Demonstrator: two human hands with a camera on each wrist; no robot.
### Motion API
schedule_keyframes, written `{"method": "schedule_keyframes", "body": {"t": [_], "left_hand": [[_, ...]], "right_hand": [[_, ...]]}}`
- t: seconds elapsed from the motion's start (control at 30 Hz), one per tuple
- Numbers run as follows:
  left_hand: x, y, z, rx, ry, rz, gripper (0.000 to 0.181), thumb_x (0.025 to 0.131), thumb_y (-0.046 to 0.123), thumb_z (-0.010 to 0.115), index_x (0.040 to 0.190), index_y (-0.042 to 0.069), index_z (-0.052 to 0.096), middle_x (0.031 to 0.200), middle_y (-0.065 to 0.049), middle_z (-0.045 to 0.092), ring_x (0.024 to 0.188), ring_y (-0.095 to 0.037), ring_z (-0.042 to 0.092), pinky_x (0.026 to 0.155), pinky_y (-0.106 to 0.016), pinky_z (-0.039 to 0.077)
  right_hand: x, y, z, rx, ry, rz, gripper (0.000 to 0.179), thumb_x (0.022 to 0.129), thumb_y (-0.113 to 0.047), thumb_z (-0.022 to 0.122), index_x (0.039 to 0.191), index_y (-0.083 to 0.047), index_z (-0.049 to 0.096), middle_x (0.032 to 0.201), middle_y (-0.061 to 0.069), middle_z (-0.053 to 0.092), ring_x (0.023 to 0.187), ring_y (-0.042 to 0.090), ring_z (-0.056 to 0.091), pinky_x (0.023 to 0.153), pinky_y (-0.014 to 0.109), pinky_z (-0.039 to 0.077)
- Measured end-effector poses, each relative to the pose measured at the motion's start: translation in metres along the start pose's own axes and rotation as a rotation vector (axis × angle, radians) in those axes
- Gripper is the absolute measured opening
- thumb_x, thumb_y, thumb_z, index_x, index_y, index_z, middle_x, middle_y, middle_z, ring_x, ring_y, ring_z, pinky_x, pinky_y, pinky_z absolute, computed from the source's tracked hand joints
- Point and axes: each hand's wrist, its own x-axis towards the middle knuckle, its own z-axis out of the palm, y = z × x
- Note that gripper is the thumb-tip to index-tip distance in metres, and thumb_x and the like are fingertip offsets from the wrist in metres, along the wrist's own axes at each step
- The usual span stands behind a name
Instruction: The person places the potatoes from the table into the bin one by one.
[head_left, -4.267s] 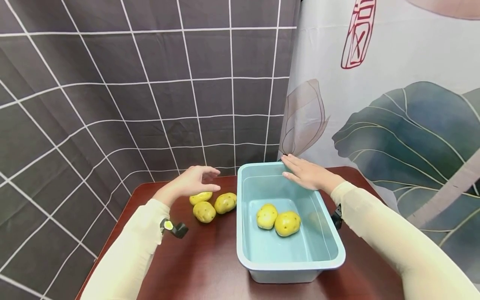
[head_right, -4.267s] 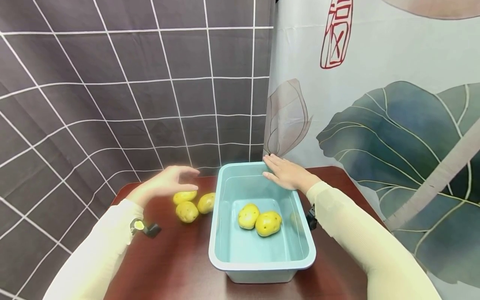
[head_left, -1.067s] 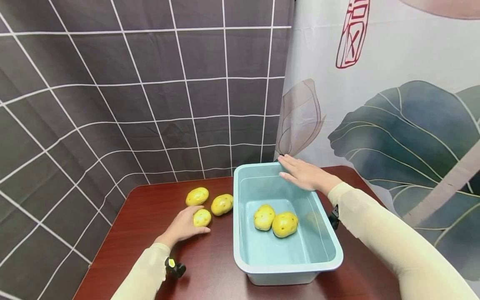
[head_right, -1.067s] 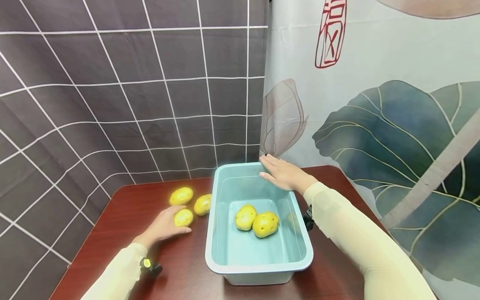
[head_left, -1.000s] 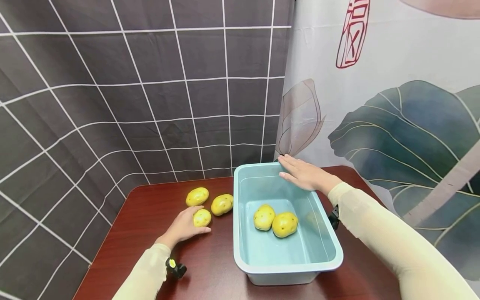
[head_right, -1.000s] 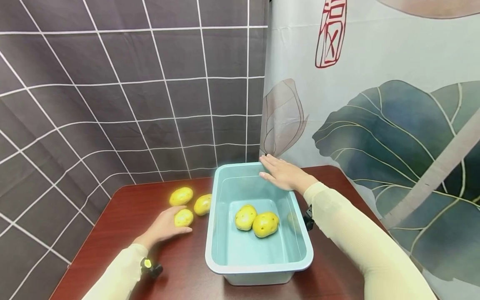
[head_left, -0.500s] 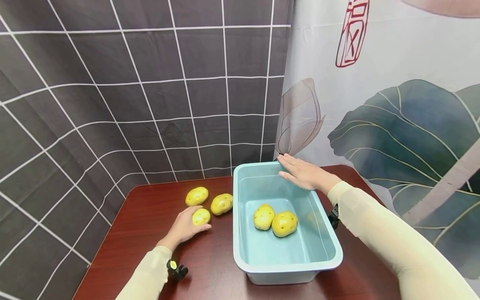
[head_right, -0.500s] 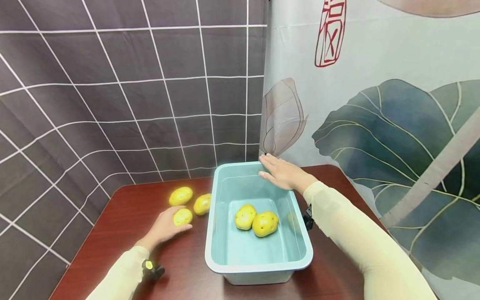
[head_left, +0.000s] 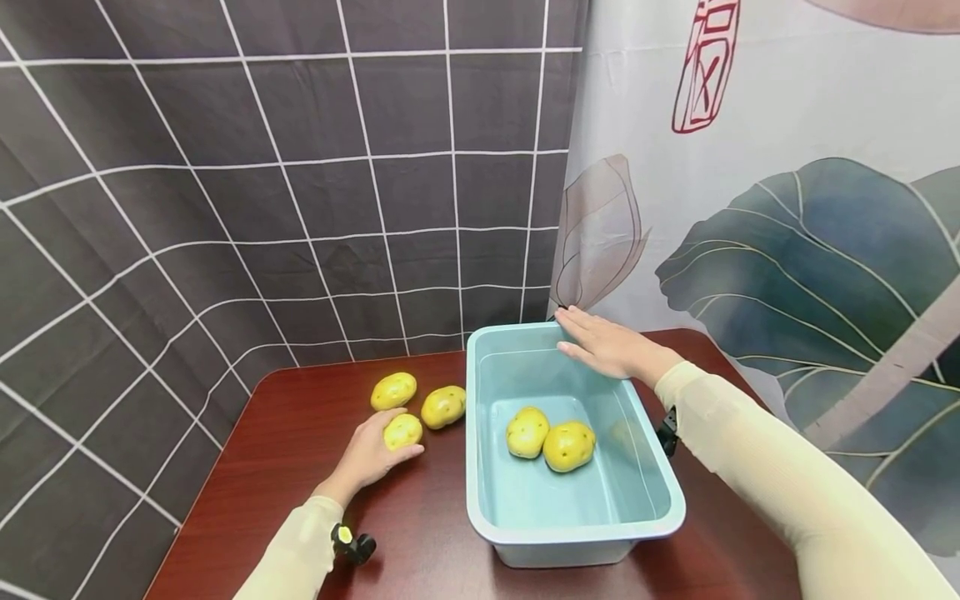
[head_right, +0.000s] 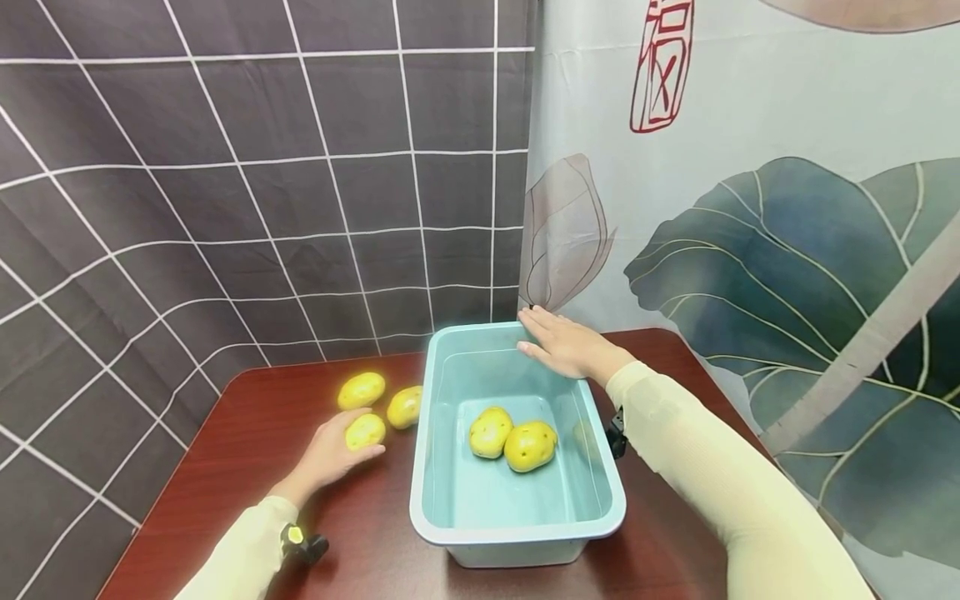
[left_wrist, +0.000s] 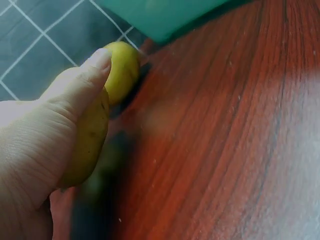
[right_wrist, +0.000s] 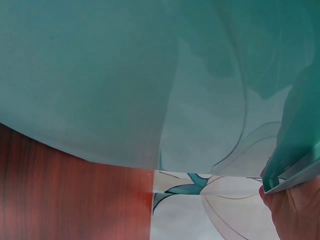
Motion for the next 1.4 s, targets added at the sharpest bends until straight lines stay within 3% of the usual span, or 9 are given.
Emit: {"method": "schedule_keyframes", "body": {"t": [0.43, 0.7, 1.4], "left_hand": [[0.006, 0.028, -0.01, -0.035, 0.023, 0.087, 0.074, 0.069, 0.051, 0.082, 0.126, 0.009, 0.061, 0.126, -0.003, 0.061, 0.114, -0.022, 0.057, 0.094, -0.045, 0.045], [0.01, 0.053, -0.018, -0.05, 0.031, 0.1, 0.068, 0.069, 0.042, 0.085, 0.127, 0.016, 0.06, 0.126, -0.004, 0.06, 0.115, -0.022, 0.055, 0.094, -0.047, 0.046], [0.018, 0.095, -0.042, -0.059, 0.069, 0.226, 0.074, 0.067, 0.04, 0.086, 0.13, 0.013, 0.057, 0.12, -0.008, 0.059, 0.112, -0.024, 0.051, 0.094, -0.05, 0.039]], "right_hand": [[0.0, 0.0, 0.0, 0.001, 0.006, -0.001, 0.077, 0.098, -0.062, 0.023, 0.155, -0.011, 0.012, 0.16, 0.007, 0.011, 0.147, 0.028, 0.006, 0.115, 0.05, 0.013], [0.0, -0.001, 0.0, 0.005, 0.002, 0.0, 0.076, 0.098, -0.062, 0.024, 0.155, -0.013, 0.011, 0.16, 0.005, 0.01, 0.147, 0.024, 0.004, 0.116, 0.048, 0.011], [0.0, 0.002, 0.002, 0.019, 0.021, -0.011, 0.075, 0.099, -0.06, 0.025, 0.155, -0.012, 0.014, 0.16, 0.005, 0.013, 0.147, 0.025, 0.005, 0.116, 0.049, 0.011]]}}
